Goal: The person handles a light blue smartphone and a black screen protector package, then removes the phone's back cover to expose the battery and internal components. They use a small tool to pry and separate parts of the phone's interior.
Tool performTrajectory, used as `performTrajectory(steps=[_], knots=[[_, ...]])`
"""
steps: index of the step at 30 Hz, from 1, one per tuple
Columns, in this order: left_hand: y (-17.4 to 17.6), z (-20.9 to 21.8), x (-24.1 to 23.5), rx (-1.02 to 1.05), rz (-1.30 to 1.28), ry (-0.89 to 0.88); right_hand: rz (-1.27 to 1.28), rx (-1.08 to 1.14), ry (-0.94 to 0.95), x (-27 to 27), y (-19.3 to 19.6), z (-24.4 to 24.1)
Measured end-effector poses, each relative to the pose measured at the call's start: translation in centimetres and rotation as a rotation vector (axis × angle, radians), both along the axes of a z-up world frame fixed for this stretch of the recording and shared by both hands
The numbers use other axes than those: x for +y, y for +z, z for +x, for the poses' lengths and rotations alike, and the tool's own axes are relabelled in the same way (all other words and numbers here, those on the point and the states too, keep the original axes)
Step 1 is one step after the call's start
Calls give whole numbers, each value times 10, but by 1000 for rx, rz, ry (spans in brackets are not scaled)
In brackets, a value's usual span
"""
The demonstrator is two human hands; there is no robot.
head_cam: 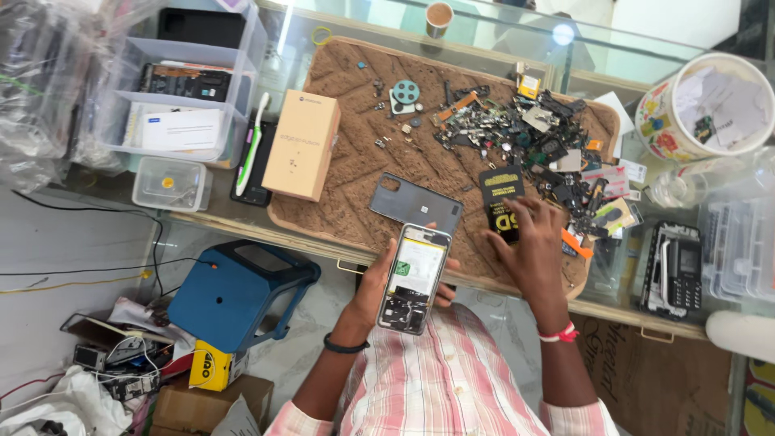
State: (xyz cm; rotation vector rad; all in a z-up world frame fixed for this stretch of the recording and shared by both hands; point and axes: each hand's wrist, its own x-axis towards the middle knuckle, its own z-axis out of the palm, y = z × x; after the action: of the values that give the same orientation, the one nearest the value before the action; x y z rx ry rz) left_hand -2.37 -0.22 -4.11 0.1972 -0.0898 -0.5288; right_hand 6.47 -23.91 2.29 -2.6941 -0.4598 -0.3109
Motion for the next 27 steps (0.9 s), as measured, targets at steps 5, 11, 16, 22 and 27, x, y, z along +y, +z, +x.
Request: performTrajectory(steps=[5,11,16,22,27], knots=[[12,3,-1,25,3,235,-2,49,-1,-20,-25,-9],[7,4,1,111,-38,326,-63,-6,46,-31,-19,-9],[-1,15,-5,62,-4,365,54,-25,48,-10,-3,-11],[-4,30,-6,36,-41,345,48,-101,77,10,1,-10],[-2,36,0,65,73,384,106,-127,85,11,-5,-14]])
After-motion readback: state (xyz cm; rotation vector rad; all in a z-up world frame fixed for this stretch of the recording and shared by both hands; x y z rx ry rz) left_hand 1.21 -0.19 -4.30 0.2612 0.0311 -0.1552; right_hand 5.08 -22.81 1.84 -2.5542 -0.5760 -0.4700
